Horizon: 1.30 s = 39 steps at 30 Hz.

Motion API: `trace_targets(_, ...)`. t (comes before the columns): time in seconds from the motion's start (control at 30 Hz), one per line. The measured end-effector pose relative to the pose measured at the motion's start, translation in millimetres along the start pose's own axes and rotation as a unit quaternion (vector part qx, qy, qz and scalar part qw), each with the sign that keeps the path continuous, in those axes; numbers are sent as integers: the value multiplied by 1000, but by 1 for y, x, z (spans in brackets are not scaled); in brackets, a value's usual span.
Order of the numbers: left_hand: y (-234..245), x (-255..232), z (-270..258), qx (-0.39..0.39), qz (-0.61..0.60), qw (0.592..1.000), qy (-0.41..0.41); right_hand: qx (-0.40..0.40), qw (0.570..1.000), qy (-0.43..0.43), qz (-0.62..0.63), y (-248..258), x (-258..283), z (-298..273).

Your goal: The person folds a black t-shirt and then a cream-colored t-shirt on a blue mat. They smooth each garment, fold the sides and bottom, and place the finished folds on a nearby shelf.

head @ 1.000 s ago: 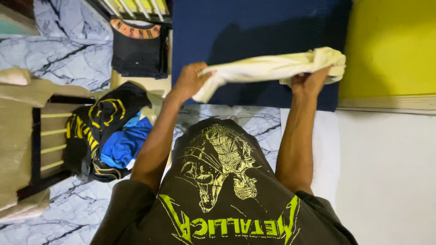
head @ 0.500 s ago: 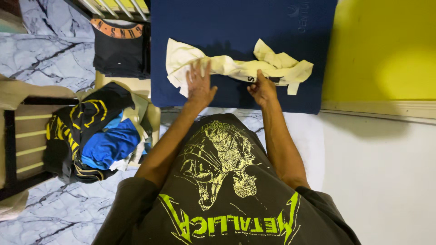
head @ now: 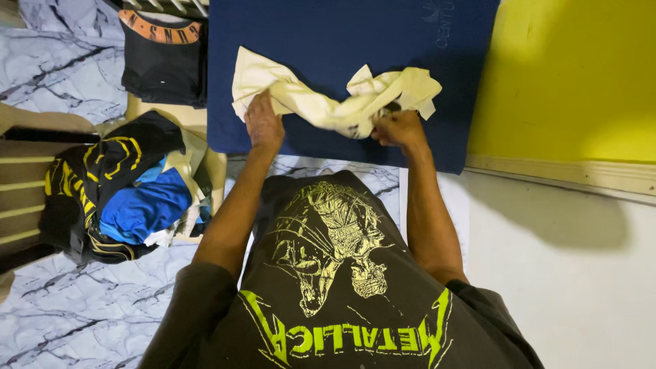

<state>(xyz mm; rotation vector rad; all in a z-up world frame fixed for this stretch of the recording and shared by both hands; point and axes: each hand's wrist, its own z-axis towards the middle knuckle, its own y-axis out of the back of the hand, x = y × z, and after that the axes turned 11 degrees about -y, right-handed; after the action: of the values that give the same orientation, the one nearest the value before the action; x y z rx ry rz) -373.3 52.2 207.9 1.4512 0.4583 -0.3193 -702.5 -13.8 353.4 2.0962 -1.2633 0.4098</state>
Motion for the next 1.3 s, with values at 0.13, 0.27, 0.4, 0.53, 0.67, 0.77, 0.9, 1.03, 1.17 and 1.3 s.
trace_targets(0.13,6,-2,-10,-16,-28,999,40,-151,964,72,-207,1,-6,11)
trace_targets(0.27,16,-14,-19,-16,-36,998,44,-298,911,235,-160,-13,3,16)
trace_targets(0.4,30,-24,-20,-65,-98,992,40,-281,841,407,-221,-17,18,24)
trace_targets(0.53,42,-20,-18,26,-157,985,71,-236,834,355,-350,-28,12,50)
trace_targets(0.67,55,-4,-8,1,-98,995,-15,-266,863,344,-258,-29,-8,80)
trace_targets(0.77,67,6,-1,-83,-96,989,-78,-323,851,391,-137,-6,-4,91)
trace_targets(0.9,88,15,19,24,-171,985,13,-421,782,459,-7,30,41,71)
trace_targets(1.03,82,10,28,183,-108,976,40,-264,843,320,343,39,74,44)
trace_targets(1.17,61,3,18,183,14,982,-34,-242,847,266,391,36,64,60)
trace_targets(1.3,50,-3,0,188,65,976,-88,-267,890,249,273,15,11,93)
